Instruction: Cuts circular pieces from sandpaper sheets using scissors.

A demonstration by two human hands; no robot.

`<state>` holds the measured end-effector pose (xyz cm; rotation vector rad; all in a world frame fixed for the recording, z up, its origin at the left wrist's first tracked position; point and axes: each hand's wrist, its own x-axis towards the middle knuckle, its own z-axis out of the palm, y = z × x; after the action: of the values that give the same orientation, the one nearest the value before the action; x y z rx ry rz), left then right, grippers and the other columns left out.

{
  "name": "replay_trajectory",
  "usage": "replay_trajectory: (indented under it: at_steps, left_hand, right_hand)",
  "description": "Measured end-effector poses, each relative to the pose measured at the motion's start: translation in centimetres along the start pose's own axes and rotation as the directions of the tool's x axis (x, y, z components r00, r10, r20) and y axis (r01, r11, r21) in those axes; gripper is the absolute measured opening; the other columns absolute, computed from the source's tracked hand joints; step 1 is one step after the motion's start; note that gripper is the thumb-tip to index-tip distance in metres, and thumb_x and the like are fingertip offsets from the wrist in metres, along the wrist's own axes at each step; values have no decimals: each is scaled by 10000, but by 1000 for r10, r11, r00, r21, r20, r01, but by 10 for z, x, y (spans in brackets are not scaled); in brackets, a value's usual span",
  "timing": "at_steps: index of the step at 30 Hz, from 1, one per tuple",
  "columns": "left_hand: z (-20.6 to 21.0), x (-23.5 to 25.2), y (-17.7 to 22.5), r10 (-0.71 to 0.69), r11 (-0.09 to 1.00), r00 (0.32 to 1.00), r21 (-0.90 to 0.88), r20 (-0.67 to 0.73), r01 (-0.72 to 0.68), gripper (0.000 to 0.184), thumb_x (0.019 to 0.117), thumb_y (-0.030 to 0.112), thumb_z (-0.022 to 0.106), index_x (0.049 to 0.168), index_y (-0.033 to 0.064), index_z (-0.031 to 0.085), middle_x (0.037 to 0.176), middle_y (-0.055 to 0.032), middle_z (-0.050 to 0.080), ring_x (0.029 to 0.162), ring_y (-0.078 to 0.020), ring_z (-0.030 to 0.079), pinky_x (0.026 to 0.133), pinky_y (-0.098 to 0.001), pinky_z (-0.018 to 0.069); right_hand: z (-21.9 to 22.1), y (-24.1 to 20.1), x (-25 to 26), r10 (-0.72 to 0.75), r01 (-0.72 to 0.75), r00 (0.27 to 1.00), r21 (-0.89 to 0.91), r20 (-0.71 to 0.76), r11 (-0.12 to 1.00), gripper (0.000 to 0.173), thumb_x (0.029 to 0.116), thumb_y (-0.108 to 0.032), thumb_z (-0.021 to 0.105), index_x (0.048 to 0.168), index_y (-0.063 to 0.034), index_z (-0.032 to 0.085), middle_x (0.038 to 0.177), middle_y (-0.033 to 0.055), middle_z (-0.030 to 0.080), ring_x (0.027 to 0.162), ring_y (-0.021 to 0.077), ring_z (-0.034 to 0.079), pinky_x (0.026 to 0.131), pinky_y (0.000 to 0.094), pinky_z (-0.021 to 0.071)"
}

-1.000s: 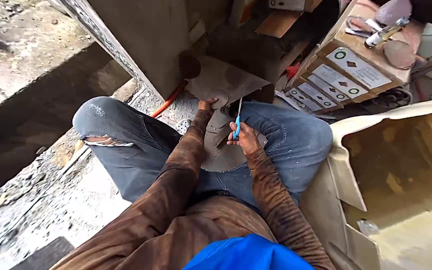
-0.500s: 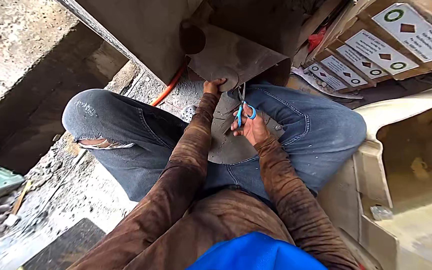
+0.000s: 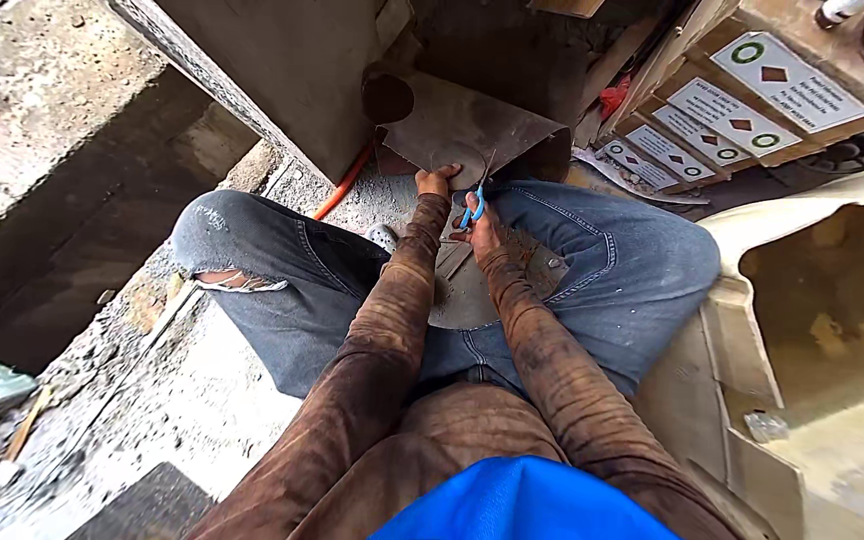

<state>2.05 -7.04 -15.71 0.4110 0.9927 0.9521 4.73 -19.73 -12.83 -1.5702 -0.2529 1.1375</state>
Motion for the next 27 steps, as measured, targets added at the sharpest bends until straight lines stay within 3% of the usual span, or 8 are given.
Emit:
replay_trajectory:
  at_steps: [4, 10, 15, 20, 24, 27]
  left_hand:
    - [-3, 3, -6, 3, 1000, 1000, 9, 8, -3, 366, 820, -148, 690, 1148, -73, 547, 970, -222, 680, 832, -307, 698, 742, -496, 618]
    - [-1, 2, -15, 17, 1000, 999, 18, -27, -17, 385, 806, -148, 708, 1151, -80, 551, 983, -227, 679, 847, -306, 697, 746, -491, 619]
    - [-4, 7, -16, 68, 988, 998, 135, 2, -68, 360, 804, -123, 730, 1130, -85, 582, 980, -220, 692, 852, -292, 707, 759, -477, 623]
    - [-3, 8, -14, 91, 979, 995, 181, 28, -95, 371, 794, -128, 734, 1129, -86, 580, 968, -221, 697, 840, -295, 715, 743, -482, 629]
    - [-2, 6, -17, 105, 985, 995, 141, -2, -103, 380, 780, -138, 733, 1122, -79, 578, 964, -223, 696, 834, -301, 713, 735, -489, 626]
    - [1, 0, -18, 84, 989, 995, 123, -53, -77, 363, 791, -134, 735, 1114, -76, 580, 954, -222, 696, 826, -306, 713, 726, -493, 625]
  right_hand:
    - [-11, 10, 17, -85, 86, 996, 43, -34, 995, 450, 1066, -440, 493, 1262, -41, 563, 906, 102, 663, 778, 236, 684, 712, 442, 609]
    - [-19, 15, 25, -58, 57, 998, 18, 39, 998, 493, 1072, -465, 451, 1333, -63, 565, 1047, 126, 714, 922, 233, 702, 743, 421, 585]
    - [-18, 14, 32, -31, 31, 999, -11, 17, 999, 428, 1051, -424, 521, 1233, -49, 617, 886, 92, 688, 727, 182, 661, 622, 336, 553]
    - [-18, 22, 34, -140, 135, 988, -74, -69, 988, 398, 1026, -456, 570, 1034, -62, 623, 699, 23, 605, 595, 150, 602, 594, 328, 551]
    - [-14, 24, 29, -182, 170, 978, -111, -106, 979, 360, 1045, -401, 560, 984, -52, 625, 681, 25, 596, 585, 140, 598, 604, 318, 554]
    - [-13, 28, 28, -204, 196, 971, -75, -123, 978, 382, 1047, -415, 540, 1011, -47, 635, 687, 33, 601, 610, 149, 612, 629, 333, 564]
